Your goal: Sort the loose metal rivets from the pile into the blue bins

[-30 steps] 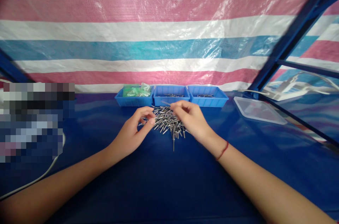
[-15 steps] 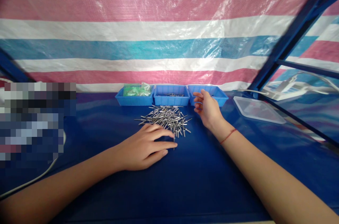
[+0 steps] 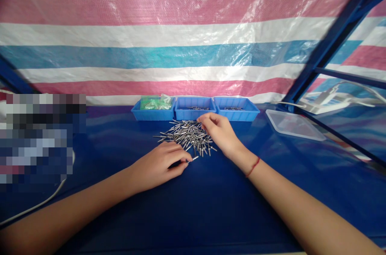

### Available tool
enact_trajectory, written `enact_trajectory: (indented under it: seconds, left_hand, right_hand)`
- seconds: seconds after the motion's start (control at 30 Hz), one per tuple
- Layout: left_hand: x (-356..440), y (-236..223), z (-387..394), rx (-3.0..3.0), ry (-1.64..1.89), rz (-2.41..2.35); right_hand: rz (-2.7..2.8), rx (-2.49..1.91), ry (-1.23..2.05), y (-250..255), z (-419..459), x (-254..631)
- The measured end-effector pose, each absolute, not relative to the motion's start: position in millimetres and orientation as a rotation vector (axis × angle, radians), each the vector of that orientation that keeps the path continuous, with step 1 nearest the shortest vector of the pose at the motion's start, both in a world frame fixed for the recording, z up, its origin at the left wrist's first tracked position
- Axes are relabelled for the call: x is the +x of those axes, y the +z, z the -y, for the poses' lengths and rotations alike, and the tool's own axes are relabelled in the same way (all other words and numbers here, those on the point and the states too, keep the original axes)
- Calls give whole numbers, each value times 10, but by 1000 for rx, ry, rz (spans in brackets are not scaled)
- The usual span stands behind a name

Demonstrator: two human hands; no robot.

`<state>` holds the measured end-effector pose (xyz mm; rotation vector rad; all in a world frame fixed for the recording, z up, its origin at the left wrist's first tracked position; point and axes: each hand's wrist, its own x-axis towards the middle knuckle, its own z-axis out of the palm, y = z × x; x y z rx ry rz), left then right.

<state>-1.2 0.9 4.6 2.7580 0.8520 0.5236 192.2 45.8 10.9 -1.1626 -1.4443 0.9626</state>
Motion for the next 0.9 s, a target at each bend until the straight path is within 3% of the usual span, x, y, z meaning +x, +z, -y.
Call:
enact_trajectory:
  seconds: [0.5, 0.73, 0.9]
  left_hand:
    - [-3, -4, 47, 2975, 214, -1234]
    - [-34, -47, -8, 2880, 513, -1254]
    - [-44, 18, -51, 2409, 1018, -1188]
  right_hand:
    - [2565, -818, 239, 219, -165, 1845]
    - [2620, -819, 161, 254, -166, 1867]
    - [2347, -924, 344, 241, -190, 1853]
